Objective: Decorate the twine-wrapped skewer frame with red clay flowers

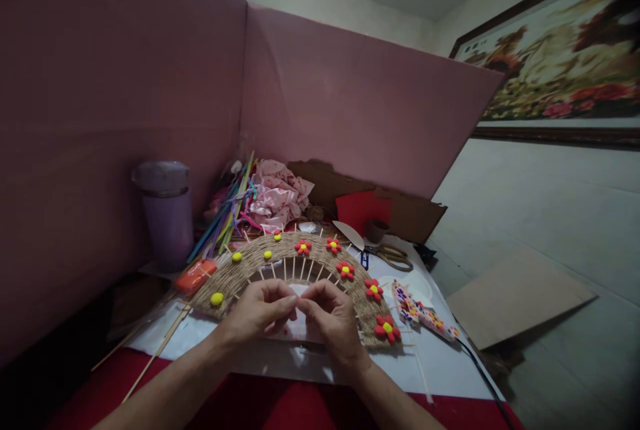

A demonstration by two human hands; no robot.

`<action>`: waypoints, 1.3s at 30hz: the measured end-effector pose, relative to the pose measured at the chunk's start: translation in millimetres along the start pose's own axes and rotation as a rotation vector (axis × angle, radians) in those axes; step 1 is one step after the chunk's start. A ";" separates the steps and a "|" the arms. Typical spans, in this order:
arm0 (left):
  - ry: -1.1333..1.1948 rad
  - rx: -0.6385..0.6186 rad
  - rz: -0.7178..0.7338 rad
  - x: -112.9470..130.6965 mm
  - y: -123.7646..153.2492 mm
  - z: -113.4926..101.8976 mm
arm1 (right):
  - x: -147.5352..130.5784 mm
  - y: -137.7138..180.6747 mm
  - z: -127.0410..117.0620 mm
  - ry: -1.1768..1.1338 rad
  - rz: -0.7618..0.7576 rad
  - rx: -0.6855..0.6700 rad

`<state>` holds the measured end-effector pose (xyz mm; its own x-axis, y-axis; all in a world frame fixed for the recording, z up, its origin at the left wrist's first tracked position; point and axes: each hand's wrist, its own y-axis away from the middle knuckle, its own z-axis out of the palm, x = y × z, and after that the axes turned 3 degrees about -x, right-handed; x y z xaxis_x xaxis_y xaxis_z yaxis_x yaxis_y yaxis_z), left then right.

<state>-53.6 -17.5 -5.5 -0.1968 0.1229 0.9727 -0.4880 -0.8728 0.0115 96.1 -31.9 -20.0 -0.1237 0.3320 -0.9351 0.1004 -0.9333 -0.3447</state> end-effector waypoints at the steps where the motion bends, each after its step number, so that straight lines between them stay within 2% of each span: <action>1: 0.053 -0.006 -0.019 -0.8 0.1 0.3 | -0.9 1.1 1.0 0.039 -0.035 -0.002; 4: 0.230 -0.052 -0.077 -2.1 1.7 2.4 | -2.5 4.0 3.1 0.170 -0.200 0.026; 7: 0.258 -0.124 -0.124 -0.1 3.9 4.2 | -2.1 5.5 2.0 0.258 -0.283 0.051; 12: 0.257 -0.081 -0.197 5.1 4.8 5.2 | -2.1 6.4 -1.4 0.282 -0.245 0.035; 17: 0.175 -0.028 -0.119 1.4 3.5 7.2 | -7.1 7.4 3.6 0.310 -0.286 -0.045; 23: 0.133 0.003 -0.121 3.5 4.4 6.6 | -2.8 5.4 2.2 0.278 -0.272 0.007; 28: 0.106 0.017 -0.124 7.1 4.7 6.4 | -1.2 5.6 1.4 0.274 -0.243 -0.039; 31: 0.049 0.018 -0.135 5.4 4.4 6.6 | -1.6 5.6 2.1 0.279 -0.251 -0.022; 36: 0.014 0.141 -0.055 4.6 4.4 8.4 | 1.2 8.3 2.1 0.364 -0.213 0.047; 39: -0.101 0.132 -0.011 5.5 4.3 9.3 | 2.5 10.0 2.3 0.451 -0.198 0.049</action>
<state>-48.9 -25.0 2.1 -0.1025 0.0911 0.9906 -0.3724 -0.9269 0.0467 94.6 -40.7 -25.6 0.3046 0.5198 -0.7982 0.0702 -0.8480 -0.5254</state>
